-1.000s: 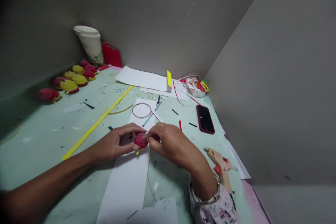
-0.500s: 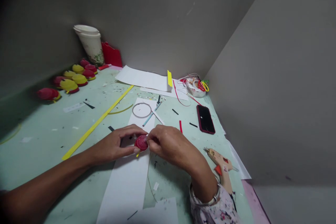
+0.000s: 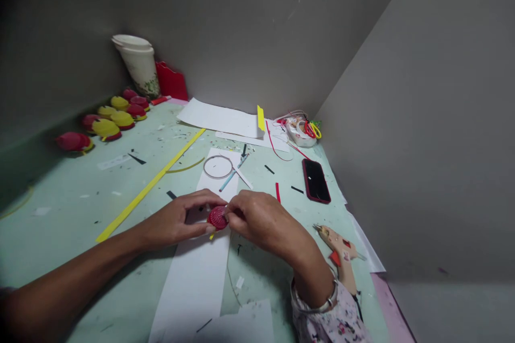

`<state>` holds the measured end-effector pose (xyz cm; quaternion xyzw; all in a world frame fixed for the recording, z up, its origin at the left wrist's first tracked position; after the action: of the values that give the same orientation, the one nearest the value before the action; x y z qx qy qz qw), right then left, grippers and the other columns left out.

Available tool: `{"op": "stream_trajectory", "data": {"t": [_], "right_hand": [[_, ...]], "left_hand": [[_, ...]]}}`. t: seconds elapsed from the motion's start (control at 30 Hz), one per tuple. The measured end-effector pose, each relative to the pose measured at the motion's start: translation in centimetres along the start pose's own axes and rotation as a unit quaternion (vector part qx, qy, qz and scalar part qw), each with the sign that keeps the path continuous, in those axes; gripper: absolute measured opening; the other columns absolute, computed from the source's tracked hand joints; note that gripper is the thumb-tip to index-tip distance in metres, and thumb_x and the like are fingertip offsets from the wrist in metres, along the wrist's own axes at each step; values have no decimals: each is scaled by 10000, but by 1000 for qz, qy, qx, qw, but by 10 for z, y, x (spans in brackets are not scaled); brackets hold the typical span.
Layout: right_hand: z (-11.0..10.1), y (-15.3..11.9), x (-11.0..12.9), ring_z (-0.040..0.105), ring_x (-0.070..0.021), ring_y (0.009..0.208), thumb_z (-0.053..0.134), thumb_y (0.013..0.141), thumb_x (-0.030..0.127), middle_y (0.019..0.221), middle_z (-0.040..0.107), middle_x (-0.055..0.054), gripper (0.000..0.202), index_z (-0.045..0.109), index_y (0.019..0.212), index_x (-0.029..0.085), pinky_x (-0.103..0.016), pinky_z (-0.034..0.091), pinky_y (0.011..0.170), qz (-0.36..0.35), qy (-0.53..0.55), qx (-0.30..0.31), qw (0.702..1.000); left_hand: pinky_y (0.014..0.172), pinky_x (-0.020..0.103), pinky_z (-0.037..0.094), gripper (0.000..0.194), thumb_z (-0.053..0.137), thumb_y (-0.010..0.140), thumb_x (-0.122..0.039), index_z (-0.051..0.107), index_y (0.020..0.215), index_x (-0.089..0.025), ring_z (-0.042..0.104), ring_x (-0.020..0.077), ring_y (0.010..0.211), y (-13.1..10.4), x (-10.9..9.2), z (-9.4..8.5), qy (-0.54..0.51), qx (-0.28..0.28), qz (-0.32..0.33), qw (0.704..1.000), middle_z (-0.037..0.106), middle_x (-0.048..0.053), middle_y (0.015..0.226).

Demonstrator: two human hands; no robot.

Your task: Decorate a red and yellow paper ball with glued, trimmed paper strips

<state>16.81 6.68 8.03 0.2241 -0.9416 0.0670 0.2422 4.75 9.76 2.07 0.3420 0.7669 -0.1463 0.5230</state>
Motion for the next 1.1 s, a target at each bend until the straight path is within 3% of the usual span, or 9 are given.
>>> {"op": "stream_trajectory", "data": {"t": [0.43, 1.1], "right_hand": [[-8, -2, -2, 627, -141, 813, 564, 910, 135, 912, 726, -21, 185, 729, 961, 199, -259, 446, 739, -9, 20, -49, 999], [-4, 1, 1, 627, -170, 789, 592, 908, 158, 862, 705, -45, 121, 709, 887, 181, -295, 462, 724, -18, 20, -81, 996]], "left_hand": [[937, 389, 471, 374, 696, 757, -257, 685, 1131, -259, 629, 252, 1057, 0, 1, -3, 3, -17, -18, 1000, 702, 34, 1144], [936, 379, 456, 383, 700, 776, -275, 669, 1156, -249, 616, 239, 1059, 0, 5, -3, -5, -10, -24, 1000, 692, 28, 1158]]}}
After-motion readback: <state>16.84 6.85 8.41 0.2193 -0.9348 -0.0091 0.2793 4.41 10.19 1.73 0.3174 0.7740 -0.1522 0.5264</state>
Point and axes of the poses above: each hand's wrist, its own y-axis towards the middle knuckle, its own z-axis out of the palm, x = y × z, the point moved 8 cm from there along y, towards the middle knuckle
